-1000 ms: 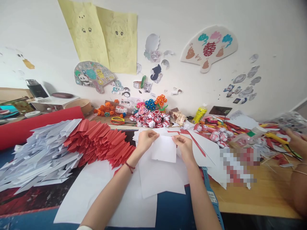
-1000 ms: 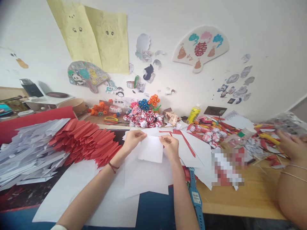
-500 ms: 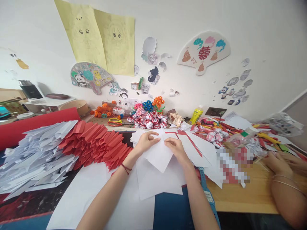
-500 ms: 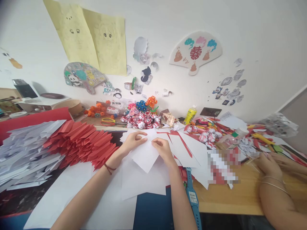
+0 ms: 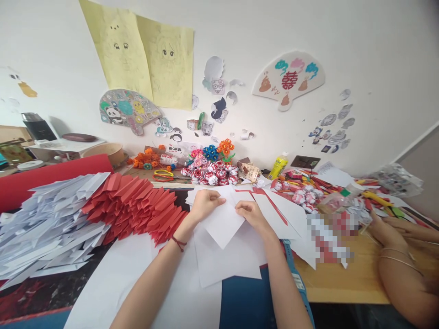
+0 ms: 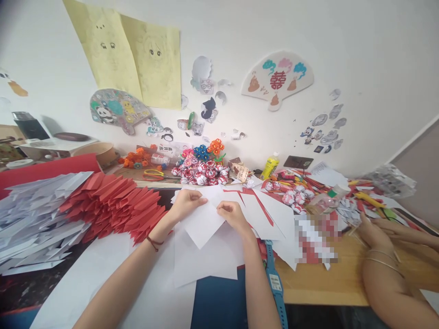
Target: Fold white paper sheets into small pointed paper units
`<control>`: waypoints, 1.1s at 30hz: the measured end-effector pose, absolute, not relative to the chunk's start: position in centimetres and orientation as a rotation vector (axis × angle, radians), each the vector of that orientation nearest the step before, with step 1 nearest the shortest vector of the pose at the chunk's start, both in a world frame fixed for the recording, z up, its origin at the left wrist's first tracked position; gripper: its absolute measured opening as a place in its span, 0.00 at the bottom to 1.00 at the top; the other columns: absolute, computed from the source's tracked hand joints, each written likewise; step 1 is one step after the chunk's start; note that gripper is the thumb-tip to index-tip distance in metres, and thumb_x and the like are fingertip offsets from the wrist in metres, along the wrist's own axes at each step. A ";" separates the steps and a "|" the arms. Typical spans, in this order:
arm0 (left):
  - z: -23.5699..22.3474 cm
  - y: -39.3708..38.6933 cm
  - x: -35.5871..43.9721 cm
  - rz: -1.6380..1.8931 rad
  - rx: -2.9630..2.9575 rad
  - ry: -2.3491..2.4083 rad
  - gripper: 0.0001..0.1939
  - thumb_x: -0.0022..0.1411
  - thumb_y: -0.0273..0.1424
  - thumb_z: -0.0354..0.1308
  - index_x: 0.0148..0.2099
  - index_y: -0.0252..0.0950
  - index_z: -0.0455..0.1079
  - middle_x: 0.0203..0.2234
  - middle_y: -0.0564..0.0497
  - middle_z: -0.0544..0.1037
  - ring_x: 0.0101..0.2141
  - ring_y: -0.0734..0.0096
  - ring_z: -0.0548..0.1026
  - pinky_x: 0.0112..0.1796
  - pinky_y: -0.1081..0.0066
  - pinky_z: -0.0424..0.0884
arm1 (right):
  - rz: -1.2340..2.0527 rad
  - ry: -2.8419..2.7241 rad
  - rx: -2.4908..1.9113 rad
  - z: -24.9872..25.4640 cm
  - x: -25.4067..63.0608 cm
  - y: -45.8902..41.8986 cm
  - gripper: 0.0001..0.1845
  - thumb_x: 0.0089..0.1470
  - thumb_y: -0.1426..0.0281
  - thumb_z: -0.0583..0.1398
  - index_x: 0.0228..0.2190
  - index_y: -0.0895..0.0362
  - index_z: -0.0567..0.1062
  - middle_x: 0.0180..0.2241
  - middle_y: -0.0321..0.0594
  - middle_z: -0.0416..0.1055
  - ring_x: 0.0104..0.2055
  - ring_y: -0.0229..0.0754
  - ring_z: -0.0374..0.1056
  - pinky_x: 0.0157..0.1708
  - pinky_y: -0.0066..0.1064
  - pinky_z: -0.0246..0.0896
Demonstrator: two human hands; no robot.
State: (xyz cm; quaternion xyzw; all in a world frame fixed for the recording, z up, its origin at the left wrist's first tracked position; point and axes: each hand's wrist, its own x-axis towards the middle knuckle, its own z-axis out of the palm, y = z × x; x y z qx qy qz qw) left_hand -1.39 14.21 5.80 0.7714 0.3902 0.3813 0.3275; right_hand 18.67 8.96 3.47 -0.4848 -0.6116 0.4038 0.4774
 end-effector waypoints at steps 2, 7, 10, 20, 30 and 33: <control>6.0 14.3 -1.7 1.033 1.994 1.087 0.19 0.54 0.42 0.58 0.21 0.32 0.66 0.16 0.57 0.58 0.22 0.79 0.54 0.24 0.75 0.48 | 0.991 -1.484 -1.188 3.4 18.8 8.9 0.05 0.43 0.70 0.59 0.20 0.58 0.72 0.18 0.31 0.61 0.21 0.33 0.56 0.21 0.25 0.49; 6.0 14.6 -2.0 1.150 1.963 1.145 0.18 0.54 0.42 0.59 0.22 0.32 0.66 0.16 0.57 0.59 0.22 0.78 0.56 0.24 0.76 0.49 | 0.968 -1.461 -1.177 3.6 19.2 8.6 0.06 0.45 0.71 0.58 0.20 0.57 0.72 0.16 0.31 0.61 0.20 0.33 0.58 0.21 0.25 0.53; 5.9 14.7 -2.0 1.204 1.967 1.161 0.18 0.53 0.42 0.59 0.21 0.33 0.66 0.16 0.57 0.59 0.21 0.78 0.55 0.24 0.76 0.49 | 0.952 -1.446 -1.177 3.7 19.3 8.6 0.06 0.44 0.72 0.58 0.20 0.58 0.72 0.15 0.31 0.61 0.19 0.33 0.58 0.20 0.25 0.53; 6.1 14.5 -1.6 1.268 1.913 1.163 0.16 0.52 0.42 0.59 0.26 0.32 0.75 0.19 0.53 0.72 0.24 0.73 0.67 0.24 0.76 0.57 | 0.942 -1.434 -1.182 3.7 19.3 8.5 0.05 0.44 0.74 0.58 0.19 0.58 0.72 0.15 0.30 0.62 0.18 0.32 0.57 0.19 0.25 0.52; 6.6 14.1 -1.4 1.275 1.915 1.172 0.15 0.53 0.41 0.60 0.27 0.32 0.76 0.20 0.53 0.74 0.24 0.73 0.68 0.27 0.76 0.59 | 0.939 -1.429 -1.166 3.7 19.5 8.4 0.05 0.44 0.74 0.58 0.20 0.58 0.72 0.16 0.31 0.63 0.19 0.33 0.59 0.20 0.25 0.54; 6.8 13.9 -1.4 1.286 1.910 1.177 0.16 0.52 0.41 0.60 0.26 0.33 0.75 0.19 0.53 0.72 0.24 0.74 0.67 0.26 0.76 0.58 | 0.931 -1.432 -1.161 3.7 19.5 8.4 0.05 0.44 0.74 0.57 0.20 0.58 0.72 0.17 0.31 0.63 0.19 0.33 0.59 0.20 0.25 0.55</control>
